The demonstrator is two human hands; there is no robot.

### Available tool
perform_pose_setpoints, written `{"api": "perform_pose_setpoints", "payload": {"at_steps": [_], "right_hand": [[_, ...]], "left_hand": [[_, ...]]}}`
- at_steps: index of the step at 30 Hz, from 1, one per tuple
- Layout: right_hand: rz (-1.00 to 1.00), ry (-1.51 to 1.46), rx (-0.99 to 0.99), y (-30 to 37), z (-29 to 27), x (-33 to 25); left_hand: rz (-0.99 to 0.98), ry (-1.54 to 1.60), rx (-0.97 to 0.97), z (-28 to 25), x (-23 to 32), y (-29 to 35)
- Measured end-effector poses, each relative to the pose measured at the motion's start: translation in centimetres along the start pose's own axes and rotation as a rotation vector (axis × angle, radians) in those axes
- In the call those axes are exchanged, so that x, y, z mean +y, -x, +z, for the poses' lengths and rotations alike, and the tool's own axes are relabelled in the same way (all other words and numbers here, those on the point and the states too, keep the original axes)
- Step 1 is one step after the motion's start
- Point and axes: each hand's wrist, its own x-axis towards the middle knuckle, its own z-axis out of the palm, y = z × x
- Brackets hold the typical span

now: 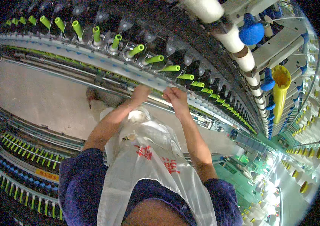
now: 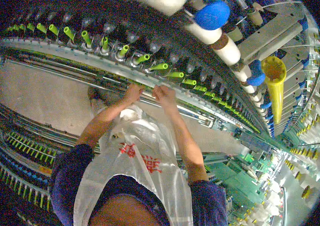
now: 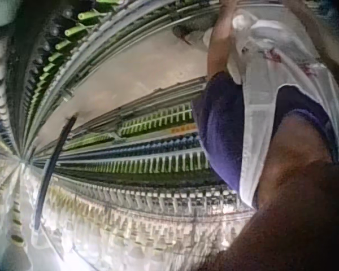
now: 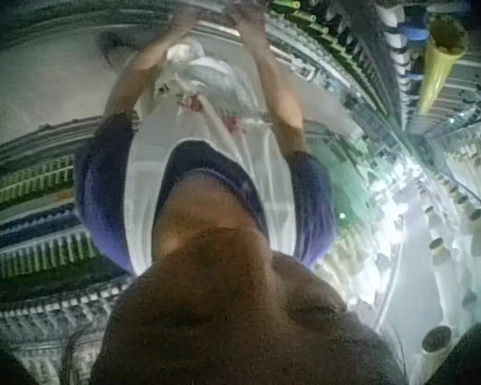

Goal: The person threads white yarn through guides and tensioners on a row of spinning machines, then uses a green plastic tool to wind yarn onto bobbins. The person moves along the machine row, repeating the threading and winding steps at multiple stations.

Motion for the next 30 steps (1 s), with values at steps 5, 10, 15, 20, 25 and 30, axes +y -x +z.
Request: {"api": "perform_pose_setpoints", "payload": {"at_steps": [5, 10, 15, 20, 25, 30], "right_hand": [[-0.670, 0.173, 0.004, 10.3, -8.6, -10.5], [-0.885, 0.934, 0.539, 14.6, -14.4, -24.3], [-0.890, 1.677, 0.685, 7.0, -15.1, -24.1], [-0.979, 1.713, 0.608, 5.3, -17.1, -22.7], [-1.165, 1.231, 1.004, 11.9, -13.6, -17.1], [-1.012, -0.123, 0.631, 16.1, -7.4, -2.4]], "left_hand": [[0.693, 0.150, 0.744, -8.3, 15.2, 0.3], [0.590, 0.252, 0.657, -12.4, 21.8, -4.9], [0.310, 0.561, 0.339, -12.6, 21.5, -7.5], [0.513, 0.320, 0.578, -11.3, 21.5, -5.9], [0.555, 0.334, 0.661, -9.9, 21.5, -1.1], [0.128, 0.904, -0.128, -7.6, 24.8, 5.9]]}}
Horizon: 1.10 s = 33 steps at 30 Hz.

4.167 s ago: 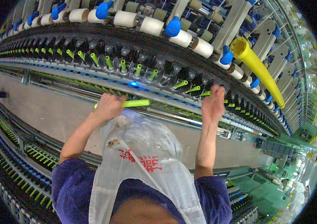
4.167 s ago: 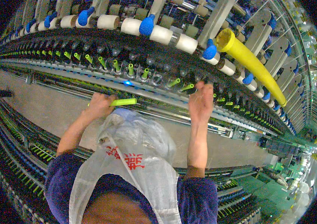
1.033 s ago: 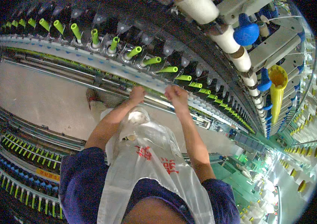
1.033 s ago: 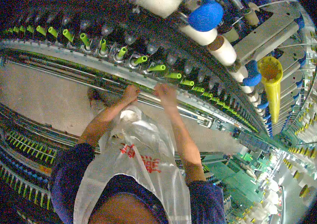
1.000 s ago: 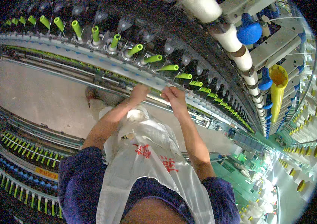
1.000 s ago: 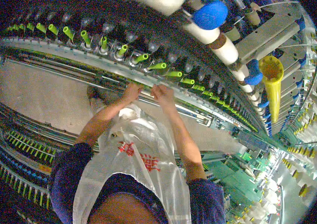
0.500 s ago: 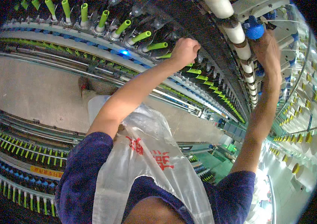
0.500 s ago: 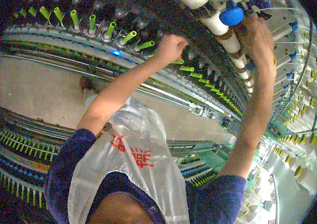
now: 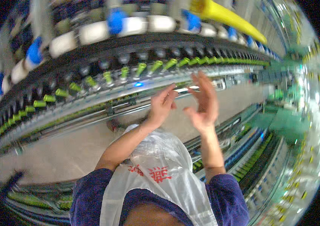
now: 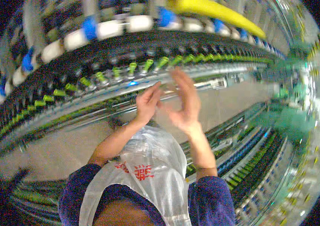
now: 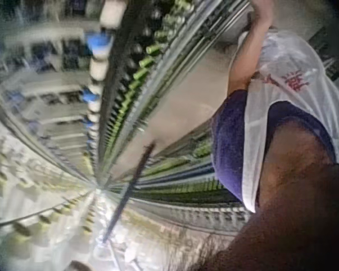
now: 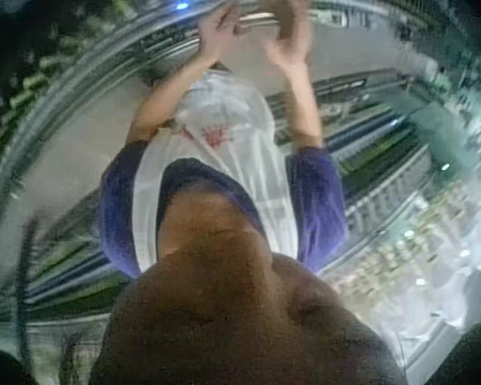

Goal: The person threads white yarn through guides and tensioners on a row of spinning machines, then uses a green plastic tool to wind yarn onto bobbins. The person moves along the machine row, repeating the threading and winding steps at multiple stations.

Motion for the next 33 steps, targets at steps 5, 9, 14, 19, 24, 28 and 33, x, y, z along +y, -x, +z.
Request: {"api": "perform_pose_setpoints", "payload": {"at_steps": [5, 9, 14, 19, 24, 28, 33], "right_hand": [[0.167, -0.463, 0.342, 9.8, -1.4, 2.2], [0.276, -0.728, 0.699, 12.9, -4.9, 1.4], [0.664, -0.488, 0.700, 15.8, -7.8, 0.0], [1.170, 0.506, 0.572, 23.1, -6.3, 4.8], [1.681, 0.198, 0.685, 32.4, -5.6, 13.0], [1.254, 0.726, 0.812, 38.3, -10.1, 17.6], [1.848, 0.304, 1.044, 40.9, -20.1, 20.6]], "left_hand": [[0.186, -0.304, -0.359, 5.3, -0.2, 2.2], [0.425, -0.510, -0.557, 8.9, -1.8, 1.9], [0.217, -0.926, -0.902, 10.4, -2.5, -1.2], [0.199, -1.475, -1.352, 6.2, -4.0, -6.4], [0.008, -1.653, -1.297, 6.2, -6.9, -13.9], [-0.069, -1.638, -1.349, 14.1, -14.4, -17.8], [0.289, -1.530, -1.617, 32.4, -24.4, -19.7]]}}
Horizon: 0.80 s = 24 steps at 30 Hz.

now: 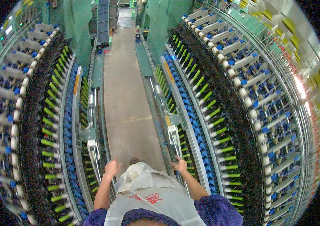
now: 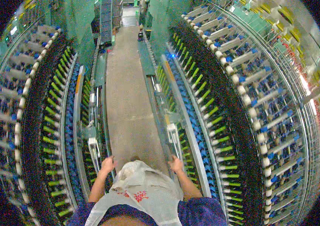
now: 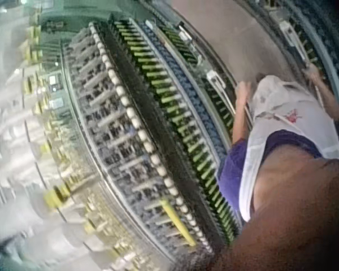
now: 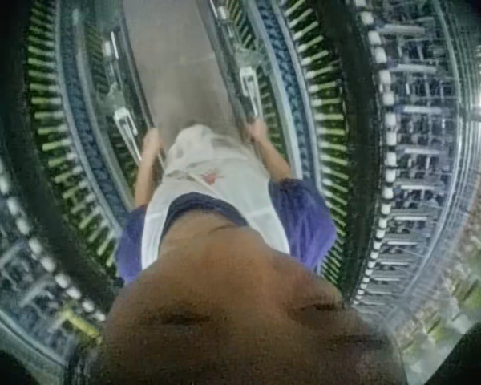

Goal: The person threads white yarn through guides and tensioners on a row of spinning machines, then uses a green plastic tool to wind yarn onto bobbins. The person moves along the machine row, repeating the threading and winding steps at multiple stations.

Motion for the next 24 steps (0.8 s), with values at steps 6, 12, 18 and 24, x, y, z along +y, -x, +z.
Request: {"api": "perform_pose_setpoints", "payload": {"at_steps": [6, 12, 18, 24], "right_hand": [[-0.275, -0.045, 0.184, -11.2, -5.4, -2.8], [0.059, -0.128, 0.402, -24.8, -9.3, -7.7], [-0.171, -0.137, 0.223, -41.7, -22.1, -20.0], [-0.584, 0.026, 0.367, -53.0, -39.6, -36.4]], "left_hand": [[0.329, -0.004, -0.133, -7.2, 12.9, -24.4], [0.554, -0.018, -0.210, -8.3, 22.9, -42.4], [0.583, 0.002, -0.312, -10.2, 27.3, -56.9], [0.547, 0.086, -0.350, -11.7, 28.0, -70.4]]}}
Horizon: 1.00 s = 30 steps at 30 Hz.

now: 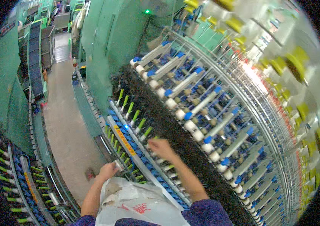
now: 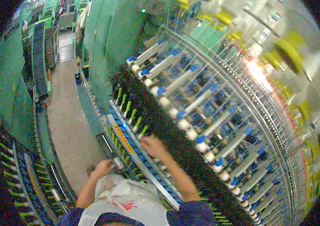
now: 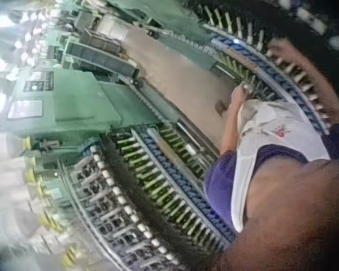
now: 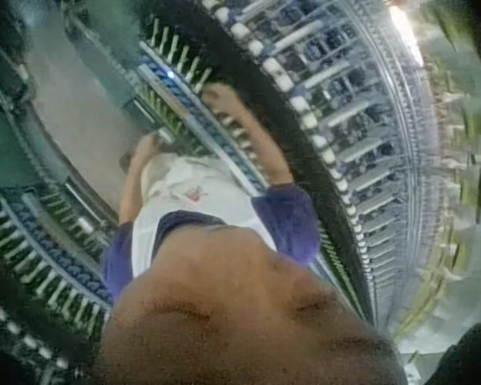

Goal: The person threads white yarn through guides and tensioners on a row of spinning machines, then uses a green plastic tool to wind yarn onto bobbins. The person moves along the machine row, repeating the threading and winding steps at multiple stations.

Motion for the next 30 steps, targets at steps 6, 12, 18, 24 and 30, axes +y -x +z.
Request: {"api": "perform_pose_setpoints", "payload": {"at_steps": [6, 12, 18, 24, 30], "right_hand": [[-0.089, 0.365, 0.676, -18.8, -12.0, -0.1], [0.490, 1.017, 0.416, -32.9, -23.1, 9.7], [0.571, 0.967, 0.272, -34.2, -23.4, 14.5], [0.612, 1.181, 0.292, -33.8, -21.4, 9.9], [0.714, 0.677, 0.627, -30.1, -13.9, 1.6]], "left_hand": [[0.087, -0.012, -0.120, -5.4, -7.6, -11.4], [0.157, -0.067, -0.190, -13.8, -12.3, -21.1], [0.270, -0.106, -0.285, -18.7, -13.5, -28.0], [0.391, -0.192, -0.394, -17.2, -10.7, -30.5], [0.545, -0.181, -0.355, -16.1, -9.5, -31.4]]}}
